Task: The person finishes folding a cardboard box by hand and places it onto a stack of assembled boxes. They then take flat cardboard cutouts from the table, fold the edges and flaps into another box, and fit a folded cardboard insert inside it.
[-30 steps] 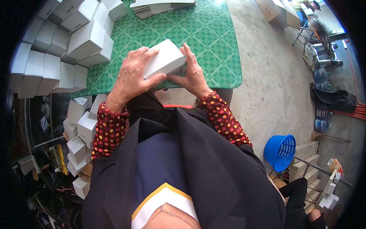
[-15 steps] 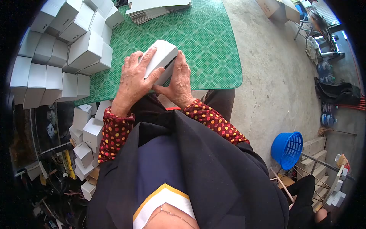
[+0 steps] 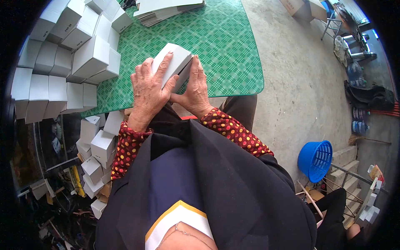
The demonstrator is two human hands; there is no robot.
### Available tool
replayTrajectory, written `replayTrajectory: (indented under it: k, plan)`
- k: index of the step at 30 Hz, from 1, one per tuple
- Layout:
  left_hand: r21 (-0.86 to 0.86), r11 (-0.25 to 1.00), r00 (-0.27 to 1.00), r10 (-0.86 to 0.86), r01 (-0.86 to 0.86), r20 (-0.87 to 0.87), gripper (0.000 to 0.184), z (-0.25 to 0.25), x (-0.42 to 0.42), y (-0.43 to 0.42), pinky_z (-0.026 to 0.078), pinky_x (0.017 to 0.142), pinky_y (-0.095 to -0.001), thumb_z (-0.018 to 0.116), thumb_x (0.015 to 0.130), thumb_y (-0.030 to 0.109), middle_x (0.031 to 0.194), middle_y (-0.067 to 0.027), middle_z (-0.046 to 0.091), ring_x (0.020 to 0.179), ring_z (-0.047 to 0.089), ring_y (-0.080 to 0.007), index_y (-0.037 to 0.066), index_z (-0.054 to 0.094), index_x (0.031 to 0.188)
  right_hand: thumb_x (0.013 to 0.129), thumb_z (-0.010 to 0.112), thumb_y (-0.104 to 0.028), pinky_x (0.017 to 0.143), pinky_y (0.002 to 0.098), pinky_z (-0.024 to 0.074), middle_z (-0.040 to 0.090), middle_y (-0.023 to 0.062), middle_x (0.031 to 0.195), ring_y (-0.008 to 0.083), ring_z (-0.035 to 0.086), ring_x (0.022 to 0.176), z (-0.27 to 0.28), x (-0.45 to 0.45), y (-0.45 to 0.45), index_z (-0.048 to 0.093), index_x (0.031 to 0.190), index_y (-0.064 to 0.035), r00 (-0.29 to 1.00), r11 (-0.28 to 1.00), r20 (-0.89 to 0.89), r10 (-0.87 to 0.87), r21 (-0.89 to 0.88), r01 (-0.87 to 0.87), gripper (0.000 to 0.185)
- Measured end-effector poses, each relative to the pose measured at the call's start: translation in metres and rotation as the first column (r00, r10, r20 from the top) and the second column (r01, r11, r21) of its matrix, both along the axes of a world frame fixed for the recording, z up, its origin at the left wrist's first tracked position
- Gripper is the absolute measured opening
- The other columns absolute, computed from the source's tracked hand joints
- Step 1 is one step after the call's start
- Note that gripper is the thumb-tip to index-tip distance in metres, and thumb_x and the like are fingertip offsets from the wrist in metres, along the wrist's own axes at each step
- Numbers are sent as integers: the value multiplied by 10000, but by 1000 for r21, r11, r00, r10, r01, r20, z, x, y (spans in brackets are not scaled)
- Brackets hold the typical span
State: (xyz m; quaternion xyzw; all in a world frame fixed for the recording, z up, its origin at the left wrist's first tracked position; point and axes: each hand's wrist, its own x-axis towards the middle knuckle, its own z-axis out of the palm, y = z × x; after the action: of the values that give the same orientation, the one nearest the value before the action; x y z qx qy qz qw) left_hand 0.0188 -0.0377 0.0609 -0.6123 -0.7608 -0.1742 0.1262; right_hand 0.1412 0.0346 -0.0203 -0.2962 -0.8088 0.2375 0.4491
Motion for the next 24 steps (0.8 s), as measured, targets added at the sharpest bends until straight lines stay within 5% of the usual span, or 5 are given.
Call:
replayTrajectory:
  k: [15,20,24]
  plan:
    - [25,999,995,-45,48,-85,581,-4,1,0,351,888,-449,609,933,460,1275,-197,455,1014,442,-312,253,523,1469,615,893,-370,1070,489,453,339,309,1518,442,480,1301,-2,3,1,177,1555,60,1000,1000,12,10,1,-10,1257]
    - [80,994,997,-76,78,-18,573,-10,2,1,351,972,-505,590,953,439,1380,-217,448,1140,458,-358,244,502,1484,613,895,-377,1075,488,448,339,305,1520,440,479,1302,-3,1,2,181,1554,59,1000,1000,8,18,20,-18,1259]
    - [-37,996,993,-80,77,-84,566,-6,6,1,303,1106,-524,514,1006,438,1544,-155,396,1359,413,-366,256,432,1536,613,897,-375,1082,488,443,335,308,1523,440,473,1310,-6,2,2,184,1554,59,1000,1000,9,14,3,-14,1258]
